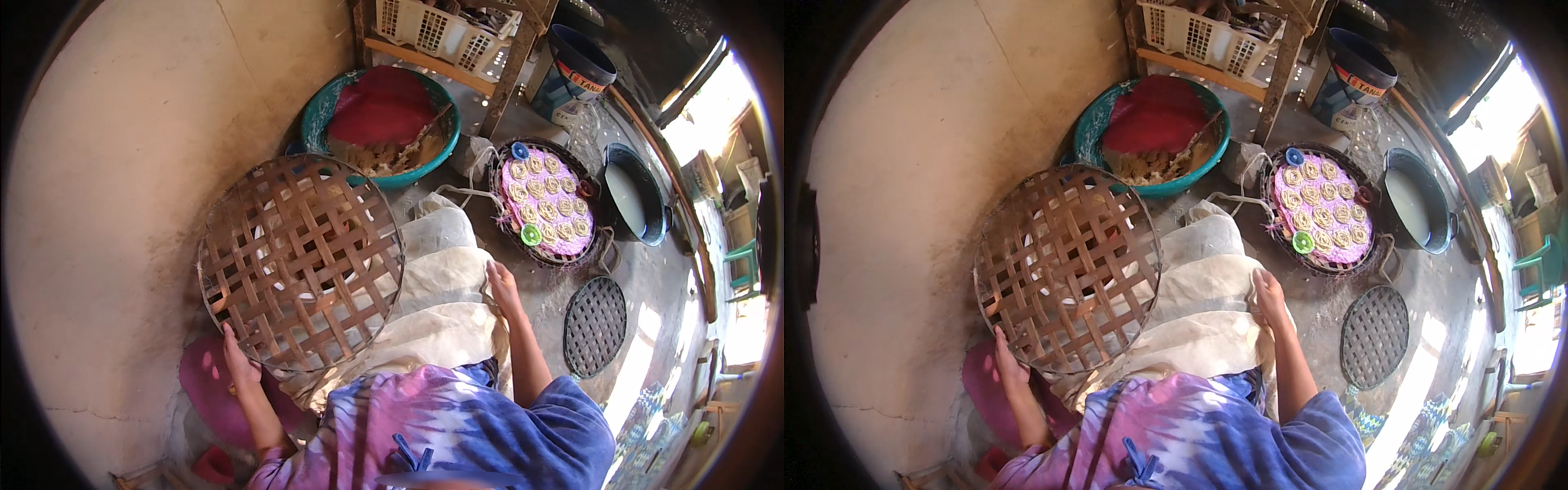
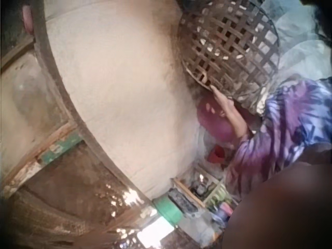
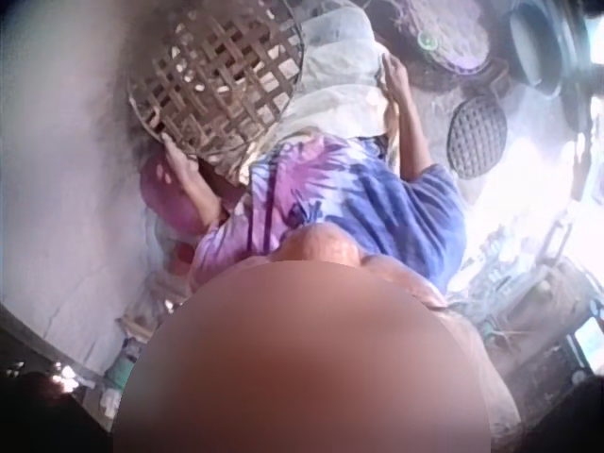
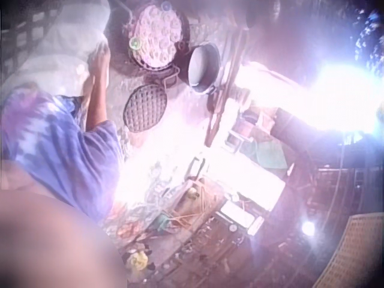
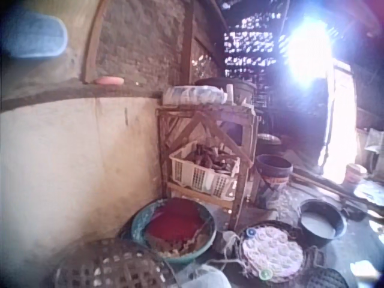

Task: The person uses a handheld extruder to press dough through a nozzle, forming thin noodle strands that are coiled into circular nests on a pink mat inside a round basket. The person repeatedly scoops dough from a green basin, loads it into the extruder, and extrudes noodles onto the mat until the basket is filled with multiple noodle nests.

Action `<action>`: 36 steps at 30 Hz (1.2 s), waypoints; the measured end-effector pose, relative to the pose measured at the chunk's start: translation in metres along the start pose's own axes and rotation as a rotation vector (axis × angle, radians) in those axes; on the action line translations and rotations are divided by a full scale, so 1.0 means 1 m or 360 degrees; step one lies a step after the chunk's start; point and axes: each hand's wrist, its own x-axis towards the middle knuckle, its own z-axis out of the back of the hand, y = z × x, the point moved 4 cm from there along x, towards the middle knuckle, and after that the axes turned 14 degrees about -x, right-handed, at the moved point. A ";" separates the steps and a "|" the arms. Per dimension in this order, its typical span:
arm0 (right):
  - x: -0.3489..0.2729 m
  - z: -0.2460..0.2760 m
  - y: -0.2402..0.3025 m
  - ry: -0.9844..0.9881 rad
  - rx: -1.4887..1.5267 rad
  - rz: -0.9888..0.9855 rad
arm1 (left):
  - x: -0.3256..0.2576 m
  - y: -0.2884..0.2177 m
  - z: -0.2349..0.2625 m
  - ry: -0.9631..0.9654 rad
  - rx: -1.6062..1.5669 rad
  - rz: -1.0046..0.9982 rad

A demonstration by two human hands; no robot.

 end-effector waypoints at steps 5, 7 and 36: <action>0.102 -0.034 0.049 -0.0248 -0.0273 0.0323 | -0.033 0.032 -0.039 0.0098 -0.0032 0.0031; 0.135 -0.050 0.061 0.0002 -0.0381 0.0111 | -0.050 0.054 -0.040 0.0136 -0.0052 0.0153; 0.269 -0.092 0.080 0.0073 -0.1416 0.0648 | -0.021 0.010 0.134 0.0184 0.1915 -0.0279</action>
